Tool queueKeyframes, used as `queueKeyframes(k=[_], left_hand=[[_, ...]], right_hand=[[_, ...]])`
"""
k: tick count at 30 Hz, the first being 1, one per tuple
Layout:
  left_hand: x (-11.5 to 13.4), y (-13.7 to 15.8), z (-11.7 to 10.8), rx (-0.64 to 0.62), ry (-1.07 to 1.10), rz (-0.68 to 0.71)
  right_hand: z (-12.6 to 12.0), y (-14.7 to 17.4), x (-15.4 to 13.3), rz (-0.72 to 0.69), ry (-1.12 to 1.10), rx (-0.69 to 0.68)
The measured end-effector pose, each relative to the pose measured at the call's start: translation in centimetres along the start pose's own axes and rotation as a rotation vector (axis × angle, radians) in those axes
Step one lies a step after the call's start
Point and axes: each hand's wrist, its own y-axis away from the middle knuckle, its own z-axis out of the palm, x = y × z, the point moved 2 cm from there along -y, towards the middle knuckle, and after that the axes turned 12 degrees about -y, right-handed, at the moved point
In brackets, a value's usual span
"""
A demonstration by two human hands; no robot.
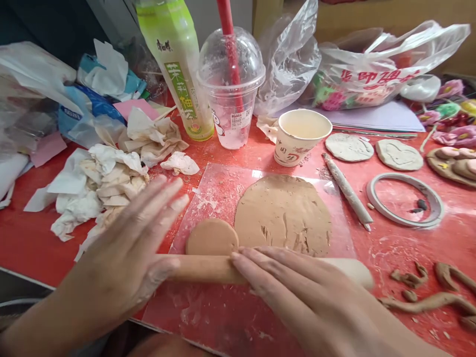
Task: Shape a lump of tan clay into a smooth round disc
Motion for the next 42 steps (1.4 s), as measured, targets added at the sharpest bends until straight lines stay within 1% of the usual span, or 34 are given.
queueKeyframes(k=[1,3,6,8,10,11,14,16,18,21,23,25,27,28,29,31,34,36,38,40,42], left_hand=[[0.3,0.1,0.7,-0.035,-0.028,0.008],[0.2,-0.2,1.8,-0.065,-0.081,-0.011],[-1.2,-2.1,2.7,-0.009,-0.130,-0.063],[-2.1,-3.2,2.9,0.035,-0.122,-0.128],[-2.3,-3.3,2.9,0.043,-0.094,-0.166],[-2.0,-3.0,2.8,0.026,-0.080,-0.166],[-0.3,-1.1,2.7,-0.052,-0.065,-0.115],[0.3,-0.7,2.9,-0.055,-0.085,-0.102],[-0.2,-1.7,3.3,-0.037,-0.095,-0.145],[-1.9,-4.2,3.8,0.013,-0.089,-0.252],[-2.2,-4.7,3.8,0.029,-0.084,-0.258],[-1.5,-3.6,3.6,-0.012,-0.075,-0.196],[-0.3,-1.8,3.4,-0.094,-0.071,-0.108],[0.1,-1.1,3.2,-0.069,-0.082,-0.074],[0.3,-0.8,3.3,-0.071,-0.094,-0.057],[-0.2,-1.4,3.9,-0.077,-0.089,-0.059],[-2.1,-3.9,5.2,-0.111,-0.076,-0.181],[-2.7,-4.7,5.5,-0.120,-0.074,-0.220],[-2.2,-3.9,5.1,-0.141,-0.062,-0.211],[-1.0,-2.0,4.2,-0.165,-0.051,-0.160],[0.0,-0.5,3.5,-0.139,-0.071,-0.119]], right_hand=[[0.3,-1.5,0.0,-0.044,0.023,-0.027],[0.9,-4.1,0.2,-0.070,0.103,-0.014],[1.5,-7.1,1.8,0.021,0.234,0.059],[1.6,-8.1,2.8,0.099,0.282,0.087],[1.6,-8.0,2.9,0.132,0.294,0.076],[1.6,-7.6,2.6,0.118,0.289,0.048],[1.8,-5.7,1.0,0.000,0.272,-0.081],[2.0,-5.2,0.6,-0.035,0.290,-0.101],[2.0,-5.9,1.5,0.023,0.323,-0.051],[1.6,-7.6,3.6,0.189,0.353,0.054],[1.5,-7.9,4.1,0.240,0.353,0.080],[1.7,-7.2,3.2,0.189,0.340,0.040],[2.1,-6.2,1.7,0.081,0.329,-0.045],[2.2,-5.8,1.1,0.035,0.325,-0.081],[2.2,-5.8,0.8,0.014,0.325,-0.102],[2.0,-6.4,1.4,0.056,0.338,-0.088],[1.3,-8.3,3.7,0.222,0.348,-0.031],[1.1,-8.9,4.4,0.273,0.343,-0.018],[1.2,-8.5,3.8,0.218,0.337,-0.033],[1.5,-7.4,2.3,0.094,0.329,-0.064],[1.7,-6.5,1.0,0.001,0.309,-0.097]])
